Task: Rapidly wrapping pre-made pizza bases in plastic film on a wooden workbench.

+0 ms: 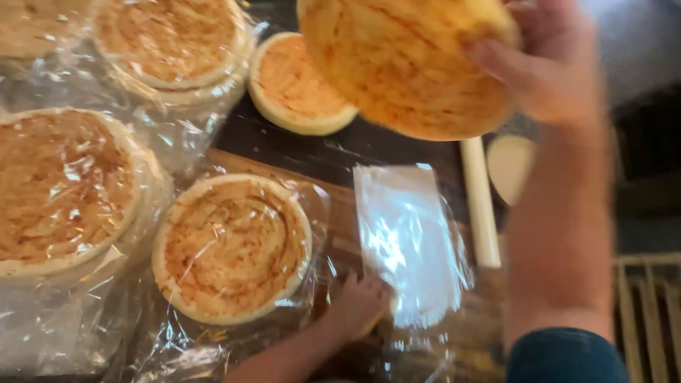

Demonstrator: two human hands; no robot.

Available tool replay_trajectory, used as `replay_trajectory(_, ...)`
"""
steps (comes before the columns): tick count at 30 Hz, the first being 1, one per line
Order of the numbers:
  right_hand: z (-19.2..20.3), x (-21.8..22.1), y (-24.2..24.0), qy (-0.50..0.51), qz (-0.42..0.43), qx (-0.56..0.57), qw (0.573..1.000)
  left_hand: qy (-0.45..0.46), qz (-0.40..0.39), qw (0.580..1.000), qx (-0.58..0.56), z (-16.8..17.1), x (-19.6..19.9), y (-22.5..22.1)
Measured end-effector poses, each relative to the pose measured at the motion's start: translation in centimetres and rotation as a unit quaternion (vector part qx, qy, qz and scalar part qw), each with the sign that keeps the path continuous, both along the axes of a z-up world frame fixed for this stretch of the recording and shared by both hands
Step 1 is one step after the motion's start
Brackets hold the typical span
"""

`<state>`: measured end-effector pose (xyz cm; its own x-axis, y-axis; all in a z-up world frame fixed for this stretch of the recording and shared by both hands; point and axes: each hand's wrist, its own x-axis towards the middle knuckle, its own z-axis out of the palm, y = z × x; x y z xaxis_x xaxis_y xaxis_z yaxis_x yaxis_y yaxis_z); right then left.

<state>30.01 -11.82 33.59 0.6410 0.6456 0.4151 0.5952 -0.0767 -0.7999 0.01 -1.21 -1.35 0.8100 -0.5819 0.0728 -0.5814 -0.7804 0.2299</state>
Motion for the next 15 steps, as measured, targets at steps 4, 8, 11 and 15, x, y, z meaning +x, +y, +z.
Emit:
replay_trajectory(4,-2.0,-11.2,-8.7,0.098,-0.173,-0.083,0.976,-0.053,0.000,0.999,-0.011,-2.7,0.8,-1.0)
replay_trajectory(8,-2.7,-25.0,-14.4,0.145,-0.296,-0.277,0.903,0.006,0.075,0.996,-0.042,-3.9,2.2,-0.6)
replay_trajectory(11,-5.4,-34.3,-22.2,0.201,-0.334,-0.269,0.881,0.196,0.074,0.975,-0.072,-0.5,3.1,1.1)
replay_trajectory(15,-12.7,-42.7,-29.4,0.342,-0.292,-0.024,0.893,0.258,0.060,0.954,-0.143,1.5,4.3,1.1)
